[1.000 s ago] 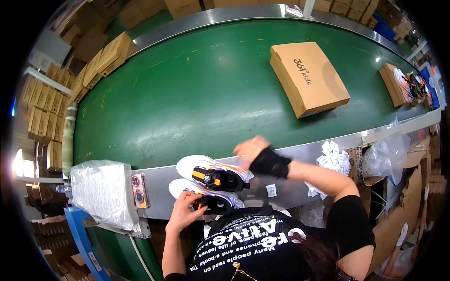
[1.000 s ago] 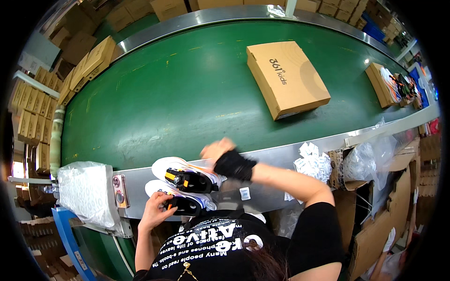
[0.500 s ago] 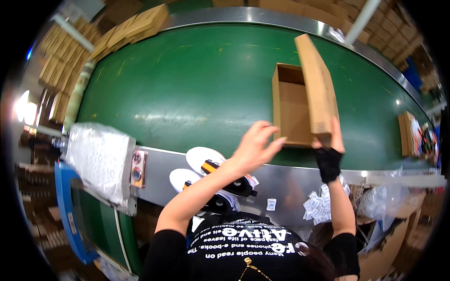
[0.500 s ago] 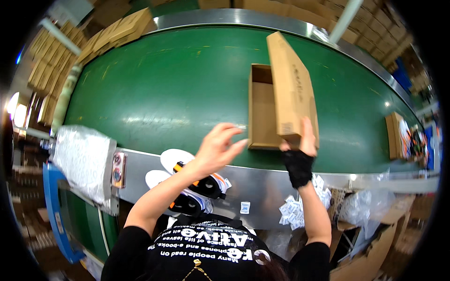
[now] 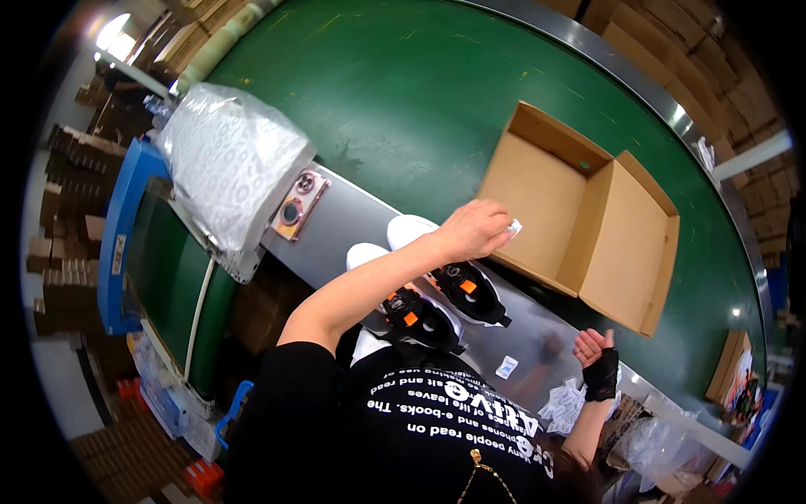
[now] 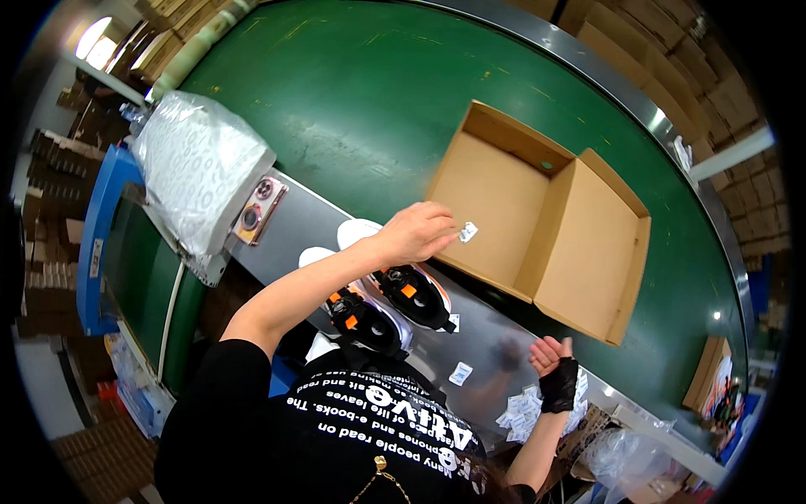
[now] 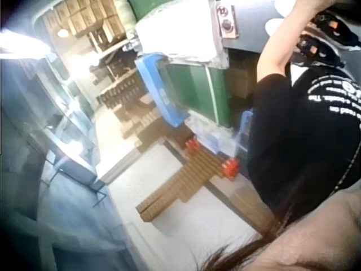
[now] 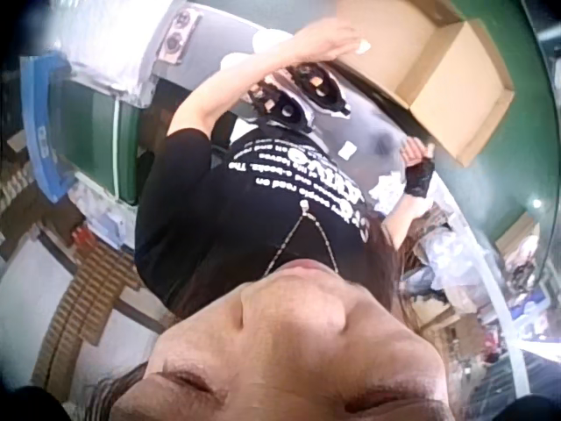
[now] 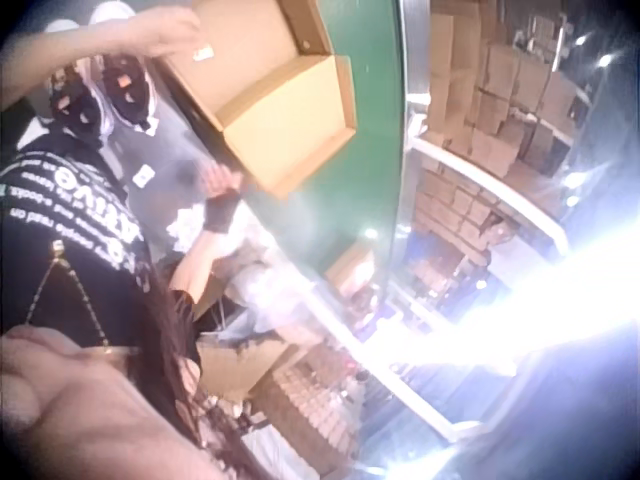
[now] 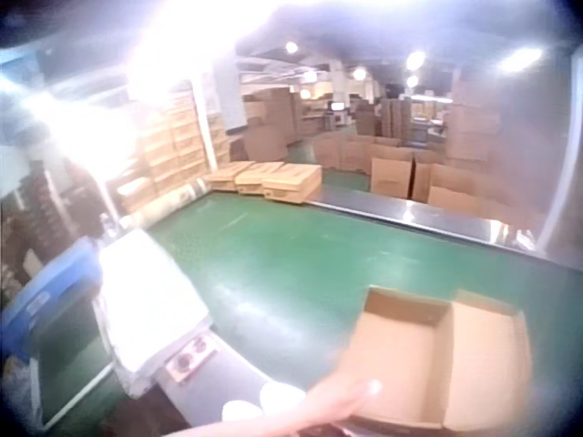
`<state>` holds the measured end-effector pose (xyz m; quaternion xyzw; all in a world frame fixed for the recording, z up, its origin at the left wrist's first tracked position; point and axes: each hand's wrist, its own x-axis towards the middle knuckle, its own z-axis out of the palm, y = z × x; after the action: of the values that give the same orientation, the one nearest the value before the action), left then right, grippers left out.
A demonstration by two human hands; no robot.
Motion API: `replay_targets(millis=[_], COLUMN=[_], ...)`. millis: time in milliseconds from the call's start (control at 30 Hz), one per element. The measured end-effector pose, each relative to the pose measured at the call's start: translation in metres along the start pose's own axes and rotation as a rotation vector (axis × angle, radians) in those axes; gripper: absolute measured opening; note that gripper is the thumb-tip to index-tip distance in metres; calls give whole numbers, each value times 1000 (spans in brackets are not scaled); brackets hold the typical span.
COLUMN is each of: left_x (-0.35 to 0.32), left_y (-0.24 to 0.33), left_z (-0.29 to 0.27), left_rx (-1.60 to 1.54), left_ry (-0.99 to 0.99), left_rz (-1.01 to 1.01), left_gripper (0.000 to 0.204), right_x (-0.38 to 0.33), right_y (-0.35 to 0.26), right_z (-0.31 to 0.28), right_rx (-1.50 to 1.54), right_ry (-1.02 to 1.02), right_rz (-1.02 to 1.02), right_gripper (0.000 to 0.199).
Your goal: The person places pairs of sneakers into shoeboxes along with protective paper and then places the closed boxes onto a conveyor belt.
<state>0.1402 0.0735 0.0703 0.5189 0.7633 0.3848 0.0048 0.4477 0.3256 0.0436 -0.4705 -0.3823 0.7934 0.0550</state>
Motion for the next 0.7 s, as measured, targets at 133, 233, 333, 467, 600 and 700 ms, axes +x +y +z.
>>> replay_targets(millis=[133, 233, 333, 467, 600, 700], left_x=[-47, -93, -140, -210, -270, -269], left_y=[-17, -46, -82, -140, -199, -222], left_z=[-36, -70, -116, -183, -252, -273], left_rx=[23, 44, 222, 332, 569, 654], left_ry=[319, 408, 494, 730, 541, 282], left_rz=[-128, -359, -488, -750, -977, -1184], left_gripper=[13, 15, 15, 15, 24, 42], right_x=[-29, -6, 39, 70, 72, 67], right_y=[-6, -2, 15, 20, 35, 56], right_z=[113, 162, 189, 235, 290, 327], right_rx=[-578, -1413, -1813, -1806, -1798, -1843], right_ry=[-137, -129, -151, -205, -326, -346], right_rz=[-601, -1160, -914, -868, -799, -772], right_gripper=[28, 44, 41, 31, 35, 36])
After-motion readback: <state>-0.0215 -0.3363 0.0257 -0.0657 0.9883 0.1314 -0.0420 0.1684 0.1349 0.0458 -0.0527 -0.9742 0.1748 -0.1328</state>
